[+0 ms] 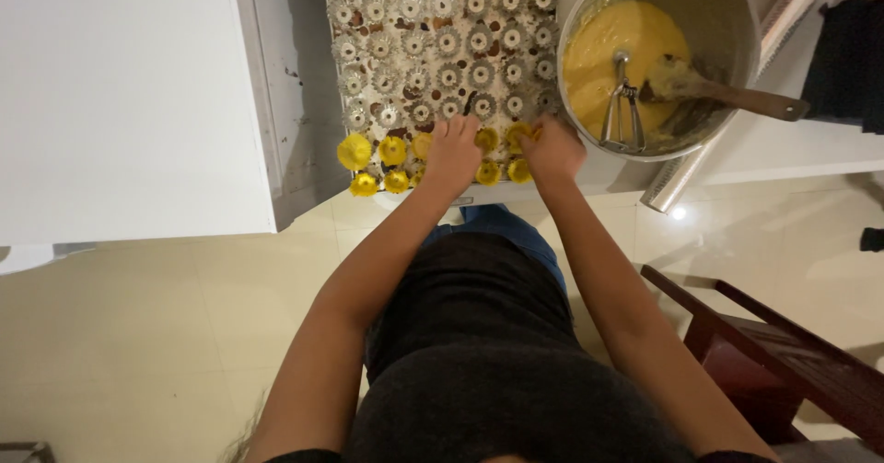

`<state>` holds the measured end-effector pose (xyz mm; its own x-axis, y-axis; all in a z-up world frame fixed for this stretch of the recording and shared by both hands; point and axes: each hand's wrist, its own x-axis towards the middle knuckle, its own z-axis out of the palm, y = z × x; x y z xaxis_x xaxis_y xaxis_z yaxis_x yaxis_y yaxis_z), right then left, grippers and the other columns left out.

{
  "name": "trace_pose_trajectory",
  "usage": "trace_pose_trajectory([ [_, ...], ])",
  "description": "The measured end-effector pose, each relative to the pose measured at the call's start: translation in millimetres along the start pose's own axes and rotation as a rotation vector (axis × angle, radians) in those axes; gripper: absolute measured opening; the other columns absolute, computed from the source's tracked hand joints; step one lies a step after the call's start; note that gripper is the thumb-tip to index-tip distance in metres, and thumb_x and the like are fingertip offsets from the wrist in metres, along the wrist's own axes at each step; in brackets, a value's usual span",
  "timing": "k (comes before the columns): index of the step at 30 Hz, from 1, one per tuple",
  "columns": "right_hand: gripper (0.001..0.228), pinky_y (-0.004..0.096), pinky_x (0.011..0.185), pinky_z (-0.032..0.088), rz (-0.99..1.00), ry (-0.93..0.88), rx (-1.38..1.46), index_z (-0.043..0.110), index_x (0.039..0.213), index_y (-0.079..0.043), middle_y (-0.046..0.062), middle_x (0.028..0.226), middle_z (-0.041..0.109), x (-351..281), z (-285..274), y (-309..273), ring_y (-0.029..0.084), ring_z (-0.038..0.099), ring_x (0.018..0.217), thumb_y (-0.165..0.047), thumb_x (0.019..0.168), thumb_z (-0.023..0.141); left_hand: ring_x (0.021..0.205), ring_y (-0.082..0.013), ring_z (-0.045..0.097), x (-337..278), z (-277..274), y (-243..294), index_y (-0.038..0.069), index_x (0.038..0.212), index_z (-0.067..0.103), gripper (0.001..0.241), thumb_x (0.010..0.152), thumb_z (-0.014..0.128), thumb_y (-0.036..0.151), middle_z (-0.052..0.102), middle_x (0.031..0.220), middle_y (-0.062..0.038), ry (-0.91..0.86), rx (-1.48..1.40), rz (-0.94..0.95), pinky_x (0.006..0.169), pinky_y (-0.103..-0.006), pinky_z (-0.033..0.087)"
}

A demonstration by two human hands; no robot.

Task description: Placing paper liners into muffin tins and preparing to scoop batter.

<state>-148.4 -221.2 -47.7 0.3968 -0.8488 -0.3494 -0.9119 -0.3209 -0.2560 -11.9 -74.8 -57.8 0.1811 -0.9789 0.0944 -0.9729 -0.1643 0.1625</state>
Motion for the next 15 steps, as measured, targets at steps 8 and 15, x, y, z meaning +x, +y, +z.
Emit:
trace_pose_trajectory([
  [8, 0.035, 0.046, 0.08, 0.052, -0.018, 0.044, 0.007, 0.072, 0.099, -0.02, 0.007, 0.1, 0.071, 6, 6, 3, 0.03, 0.067, 0.098, -0.042, 0.075, 0.084, 0.123, -0.0336, 0.046, -1, 13, -3, 0.005, 0.08, 0.08, 0.015, 0.073, 0.07, 0.014, 0.057, 0.134, -0.014, -0.008, -0.005, 0.045, 0.1, -0.0487, 0.035],
  [15, 0.033, 0.048, 0.082, 0.051, -0.078, 0.053, -0.007, 0.071, 0.104, -0.021, 0.005, 0.111, 0.07, 9, 13, 8, 0.029, 0.065, 0.105, -0.034, 0.075, 0.082, 0.124, -0.0339, 0.047, -2, 6, -4, 0.005, 0.079, 0.079, 0.015, 0.072, 0.07, 0.014, 0.056, 0.134, -0.014, 0.019, -0.017, 0.036, 0.102, -0.0477, 0.037],
])
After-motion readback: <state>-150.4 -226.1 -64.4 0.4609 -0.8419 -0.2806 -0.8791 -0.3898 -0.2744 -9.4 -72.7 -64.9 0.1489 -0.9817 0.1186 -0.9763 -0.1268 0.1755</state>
